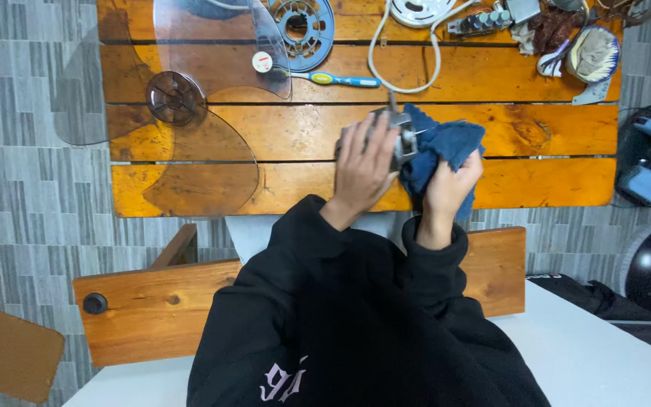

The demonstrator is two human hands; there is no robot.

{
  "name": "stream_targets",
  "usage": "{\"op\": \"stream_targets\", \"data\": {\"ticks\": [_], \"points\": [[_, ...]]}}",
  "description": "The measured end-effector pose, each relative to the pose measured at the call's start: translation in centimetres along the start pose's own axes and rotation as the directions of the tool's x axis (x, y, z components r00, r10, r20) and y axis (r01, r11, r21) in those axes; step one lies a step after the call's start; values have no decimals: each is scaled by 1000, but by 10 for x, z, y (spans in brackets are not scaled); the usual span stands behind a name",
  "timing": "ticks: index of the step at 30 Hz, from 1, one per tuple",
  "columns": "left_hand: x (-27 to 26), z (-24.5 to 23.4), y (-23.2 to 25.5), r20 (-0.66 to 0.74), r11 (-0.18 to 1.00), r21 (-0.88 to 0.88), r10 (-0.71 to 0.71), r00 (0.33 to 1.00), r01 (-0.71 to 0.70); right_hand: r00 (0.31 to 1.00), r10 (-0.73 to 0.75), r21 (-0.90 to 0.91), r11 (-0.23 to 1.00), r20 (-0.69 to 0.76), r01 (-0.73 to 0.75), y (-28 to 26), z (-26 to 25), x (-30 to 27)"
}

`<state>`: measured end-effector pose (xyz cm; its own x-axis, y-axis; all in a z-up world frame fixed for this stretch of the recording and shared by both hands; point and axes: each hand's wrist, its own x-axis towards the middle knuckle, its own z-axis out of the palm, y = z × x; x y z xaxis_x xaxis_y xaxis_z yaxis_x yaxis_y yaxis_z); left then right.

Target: Cleaning disassembled appliance components with a cloth on a workbench

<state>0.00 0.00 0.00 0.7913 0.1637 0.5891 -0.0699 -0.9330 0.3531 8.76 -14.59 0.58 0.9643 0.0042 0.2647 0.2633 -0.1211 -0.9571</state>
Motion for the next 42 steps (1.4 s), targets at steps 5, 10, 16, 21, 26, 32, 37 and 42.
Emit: {"op": "stream_targets", "data": {"ticks": [5, 10, 16, 21, 26, 32, 37, 42], "points": [[29, 32, 24, 40, 998, -11, 67, 997, -67, 981, -187, -93, 979, -50, 182, -16, -15, -8], [64, 71, 47, -154, 986, 53, 166, 974, -160, 941, -195, -273, 955, -278, 117, 26, -69, 12], [107, 132, 70, -370, 958, 140, 285, 884, -250, 887, -301, -309, 931, -350, 194, 36, -89, 19], [130, 154, 78, -495, 955, 132, 297, 816, -267, 946, -276, -305, 928, -172, 215, 55, -86, 4], [135, 149, 62, -270, 900, 208, 429, 862, -383, 951, -297, -509, 833, -82, 217, 7, -57, -5], [141, 106, 51, 185, 866, 203, 424, 886, -457, 953, -302, -559, 791, -3, 249, -10, -49, -11], [140, 84, 48, 319, 875, 105, 421, 849, -473, 922, -308, -599, 702, 233, 386, -16, -49, -16], [147, 57, 50, 473, 882, -13, 421, 774, -471, 924, -326, -628, 681, 200, 376, 0, -51, -15]]}}
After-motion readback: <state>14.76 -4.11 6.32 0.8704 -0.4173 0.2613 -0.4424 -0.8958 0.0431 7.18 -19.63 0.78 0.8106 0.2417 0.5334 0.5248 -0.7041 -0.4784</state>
